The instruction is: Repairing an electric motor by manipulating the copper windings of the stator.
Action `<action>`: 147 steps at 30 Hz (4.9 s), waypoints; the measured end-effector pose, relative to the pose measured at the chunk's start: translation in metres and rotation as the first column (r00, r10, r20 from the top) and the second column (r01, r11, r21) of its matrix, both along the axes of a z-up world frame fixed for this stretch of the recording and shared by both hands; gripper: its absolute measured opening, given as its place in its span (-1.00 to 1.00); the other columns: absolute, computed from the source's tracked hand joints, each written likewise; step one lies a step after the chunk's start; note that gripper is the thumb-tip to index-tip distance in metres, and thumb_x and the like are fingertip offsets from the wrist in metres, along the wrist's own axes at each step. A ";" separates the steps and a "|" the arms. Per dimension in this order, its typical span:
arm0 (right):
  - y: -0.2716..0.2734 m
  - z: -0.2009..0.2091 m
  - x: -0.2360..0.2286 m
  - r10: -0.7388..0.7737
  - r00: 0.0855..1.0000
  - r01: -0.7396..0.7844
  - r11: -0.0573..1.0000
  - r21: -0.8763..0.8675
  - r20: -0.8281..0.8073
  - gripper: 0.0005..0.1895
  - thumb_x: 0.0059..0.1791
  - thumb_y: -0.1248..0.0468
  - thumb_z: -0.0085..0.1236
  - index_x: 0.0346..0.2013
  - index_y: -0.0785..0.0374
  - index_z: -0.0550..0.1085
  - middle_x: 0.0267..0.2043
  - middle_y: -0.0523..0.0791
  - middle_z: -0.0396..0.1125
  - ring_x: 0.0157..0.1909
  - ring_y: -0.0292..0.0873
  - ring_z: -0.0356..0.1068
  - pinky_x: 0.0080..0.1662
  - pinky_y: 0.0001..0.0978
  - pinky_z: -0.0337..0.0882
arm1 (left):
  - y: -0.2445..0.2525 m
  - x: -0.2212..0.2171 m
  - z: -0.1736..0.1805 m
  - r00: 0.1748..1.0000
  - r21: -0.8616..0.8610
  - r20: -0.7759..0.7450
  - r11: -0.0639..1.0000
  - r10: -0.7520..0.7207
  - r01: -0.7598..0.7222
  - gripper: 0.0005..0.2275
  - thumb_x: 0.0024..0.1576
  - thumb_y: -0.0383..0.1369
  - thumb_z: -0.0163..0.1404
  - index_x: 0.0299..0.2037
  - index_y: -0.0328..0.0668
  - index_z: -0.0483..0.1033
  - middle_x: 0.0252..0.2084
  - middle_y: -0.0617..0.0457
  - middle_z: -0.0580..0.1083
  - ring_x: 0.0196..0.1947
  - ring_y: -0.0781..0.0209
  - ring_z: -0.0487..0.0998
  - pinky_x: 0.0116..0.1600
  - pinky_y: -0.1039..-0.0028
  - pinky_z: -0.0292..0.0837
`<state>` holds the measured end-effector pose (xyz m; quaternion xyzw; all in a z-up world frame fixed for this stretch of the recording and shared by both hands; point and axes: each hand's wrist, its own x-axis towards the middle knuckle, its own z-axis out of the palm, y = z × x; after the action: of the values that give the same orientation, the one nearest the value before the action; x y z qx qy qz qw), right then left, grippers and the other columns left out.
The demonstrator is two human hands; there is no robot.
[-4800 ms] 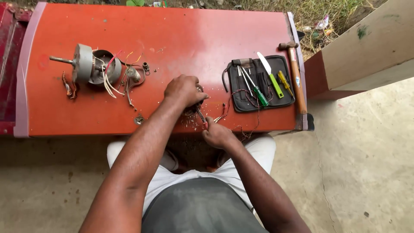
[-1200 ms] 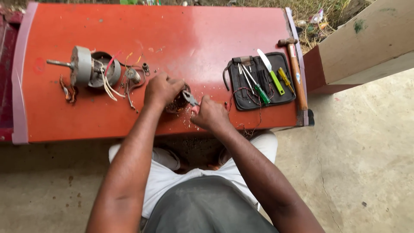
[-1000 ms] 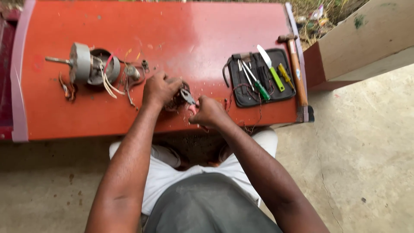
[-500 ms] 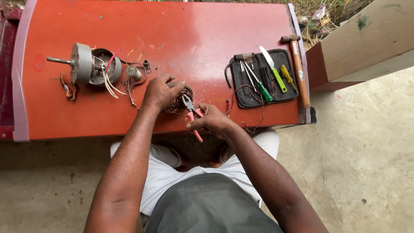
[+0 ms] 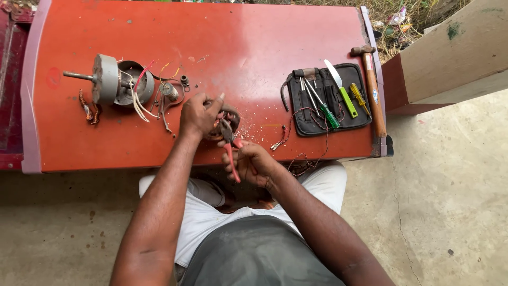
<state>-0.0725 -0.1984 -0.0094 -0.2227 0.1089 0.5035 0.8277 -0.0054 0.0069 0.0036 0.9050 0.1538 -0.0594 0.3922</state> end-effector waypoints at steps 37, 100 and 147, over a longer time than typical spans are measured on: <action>-0.035 0.038 0.019 0.460 0.778 0.044 0.639 -0.768 0.427 -0.71 -0.06 0.45 -0.02 -0.05 0.18 0.33 -0.35 -0.01 0.32 -0.37 -0.03 0.29 -0.34 -0.22 0.28 | -0.023 0.030 -0.012 0.958 -0.463 0.281 0.883 0.066 0.075 -0.68 0.13 -0.18 -0.05 -0.51 -0.27 0.58 -0.58 -0.06 0.54 -0.60 0.20 0.64 -0.46 0.29 0.54; 0.025 0.013 0.065 0.739 -0.061 0.867 0.372 -0.331 0.671 -0.78 0.00 0.21 0.30 -0.11 0.21 0.57 -0.08 -0.01 0.40 -0.14 0.06 0.44 -0.13 -0.12 0.44 | -0.018 0.042 -0.049 0.930 -0.225 0.185 0.934 0.319 -0.276 -0.52 0.26 -0.05 -0.09 -0.55 -0.34 0.46 -0.57 -0.18 0.50 -0.55 0.08 0.56 -0.33 0.19 0.41; 0.023 -0.050 0.074 0.299 0.384 0.511 0.719 -0.471 0.873 -0.84 0.05 0.39 0.22 -0.07 0.30 0.58 -0.13 -0.17 0.44 -0.06 -0.30 0.44 0.00 -0.44 0.48 | 0.019 -0.071 -0.064 0.962 -0.808 0.208 0.585 0.176 0.067 -0.91 0.23 -0.46 0.09 -0.19 -0.32 0.64 -0.36 0.14 0.55 -0.38 0.43 0.53 -0.25 0.58 0.49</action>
<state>0.0018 -0.1751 -0.0593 -0.7402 -0.1731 0.1545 0.6311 -0.0763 0.0261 -0.0608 0.6216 0.0839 0.0111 0.7787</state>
